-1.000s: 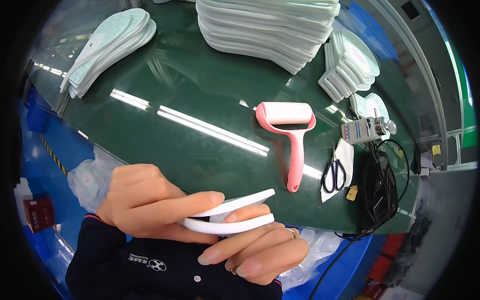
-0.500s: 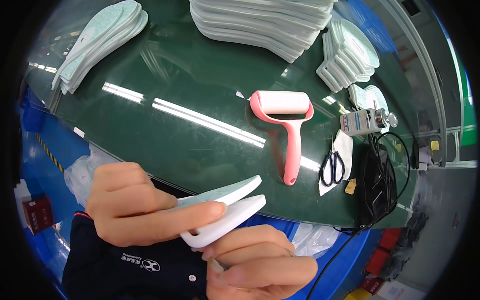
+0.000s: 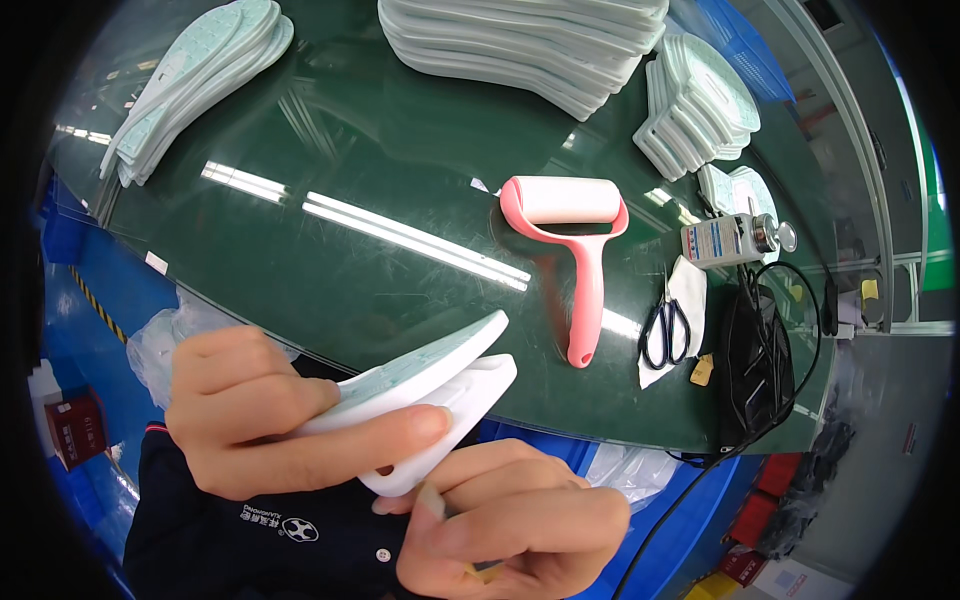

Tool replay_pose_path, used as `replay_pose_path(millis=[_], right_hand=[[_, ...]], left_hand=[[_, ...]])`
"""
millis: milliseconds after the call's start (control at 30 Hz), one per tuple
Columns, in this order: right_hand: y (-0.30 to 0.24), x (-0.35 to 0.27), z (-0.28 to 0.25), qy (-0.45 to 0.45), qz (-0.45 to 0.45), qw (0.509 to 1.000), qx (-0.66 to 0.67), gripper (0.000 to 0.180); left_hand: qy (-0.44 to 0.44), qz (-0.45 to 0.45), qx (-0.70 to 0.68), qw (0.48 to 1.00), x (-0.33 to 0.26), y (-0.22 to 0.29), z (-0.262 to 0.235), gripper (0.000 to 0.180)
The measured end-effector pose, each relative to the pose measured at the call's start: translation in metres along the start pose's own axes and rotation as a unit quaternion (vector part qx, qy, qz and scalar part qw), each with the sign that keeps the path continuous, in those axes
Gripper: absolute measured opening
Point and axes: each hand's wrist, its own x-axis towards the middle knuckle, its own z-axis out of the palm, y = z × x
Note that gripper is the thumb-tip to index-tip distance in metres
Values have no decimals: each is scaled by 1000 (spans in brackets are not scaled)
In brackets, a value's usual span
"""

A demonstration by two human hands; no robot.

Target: The person picks up a white plastic shoe insole with a mint-green pattern, inspects both sides, and uses a pink lint roller to roll over the patterned surface. They also use a small abrasive pad to rub the edges and surface of the insole. The person repeats this process on a second insole.

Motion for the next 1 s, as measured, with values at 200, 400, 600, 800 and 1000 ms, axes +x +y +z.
replay_pose_path(millis=[200,400,600,800,1000], right_hand=[[0,-2,8,7,-17,999,-33,22],[1,-1,2,10,0,999,36,23],[-13,-3,19,115,79,990,-15,24],[7,5,-1,-16,-7,993,118,21],[4,4,6,19,-19,994,103,20]], left_hand=[[11,26,0,1000,1,-4,2,38],[11,26,-20,999,-1,-5,4,38],[13,45,-29,998,-1,-8,5,34],[49,28,-65,996,-3,-10,8,28],[55,62,-55,995,0,-12,11,27]])
